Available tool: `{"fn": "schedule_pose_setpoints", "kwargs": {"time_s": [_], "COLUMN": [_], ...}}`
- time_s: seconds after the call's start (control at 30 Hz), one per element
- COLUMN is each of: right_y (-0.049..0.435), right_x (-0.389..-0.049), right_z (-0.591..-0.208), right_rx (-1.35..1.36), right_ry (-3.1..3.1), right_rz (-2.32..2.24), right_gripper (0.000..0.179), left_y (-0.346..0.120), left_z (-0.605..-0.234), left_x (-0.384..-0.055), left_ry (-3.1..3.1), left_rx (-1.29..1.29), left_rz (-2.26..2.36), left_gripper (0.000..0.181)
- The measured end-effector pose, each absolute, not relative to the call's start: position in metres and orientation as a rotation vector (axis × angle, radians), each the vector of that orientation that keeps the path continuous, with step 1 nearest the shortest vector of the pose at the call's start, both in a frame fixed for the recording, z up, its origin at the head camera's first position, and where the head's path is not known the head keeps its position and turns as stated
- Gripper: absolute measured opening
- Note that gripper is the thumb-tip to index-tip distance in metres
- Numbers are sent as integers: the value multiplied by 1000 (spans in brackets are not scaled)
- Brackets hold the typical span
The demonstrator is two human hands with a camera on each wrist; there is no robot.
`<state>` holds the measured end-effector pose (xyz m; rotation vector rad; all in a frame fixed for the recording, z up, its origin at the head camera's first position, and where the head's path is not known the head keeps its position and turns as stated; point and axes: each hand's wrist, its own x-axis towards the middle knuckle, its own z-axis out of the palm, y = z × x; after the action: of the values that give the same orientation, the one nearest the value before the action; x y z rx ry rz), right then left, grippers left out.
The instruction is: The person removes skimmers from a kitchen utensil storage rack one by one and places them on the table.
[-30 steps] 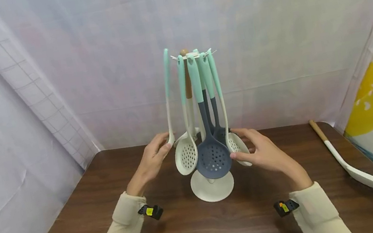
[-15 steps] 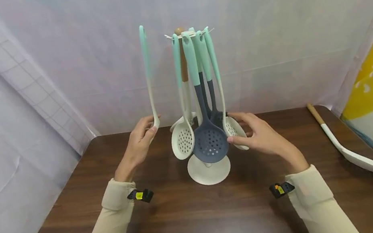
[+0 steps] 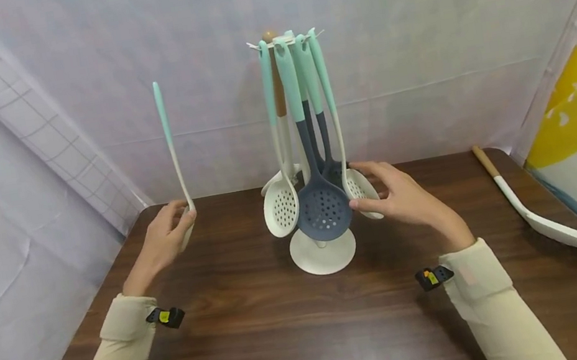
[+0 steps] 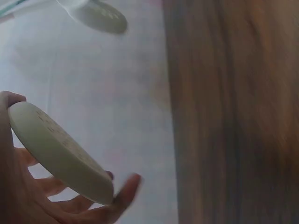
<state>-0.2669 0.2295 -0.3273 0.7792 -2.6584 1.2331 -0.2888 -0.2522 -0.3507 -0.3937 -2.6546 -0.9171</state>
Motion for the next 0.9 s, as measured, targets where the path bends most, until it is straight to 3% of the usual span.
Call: {"fn": "schedule_pose_setpoints", "kwargs": {"time_s": [0.6, 0.9], "right_y": [229, 230], "right_x": [-267, -266], "right_z": [-326, -326], "right_rx": [795, 795], "right_ry": [-2650, -2651], "right_rz": [1236, 1254], "right_gripper": [72, 72], "left_y": [-342, -359], "left_z": [-368, -364], "left_x": [-267, -267], "left_ry": [-3002, -3224], "left_rx": [-154, -114], "left_rz": [-412, -257], "left_gripper": [52, 67]}}
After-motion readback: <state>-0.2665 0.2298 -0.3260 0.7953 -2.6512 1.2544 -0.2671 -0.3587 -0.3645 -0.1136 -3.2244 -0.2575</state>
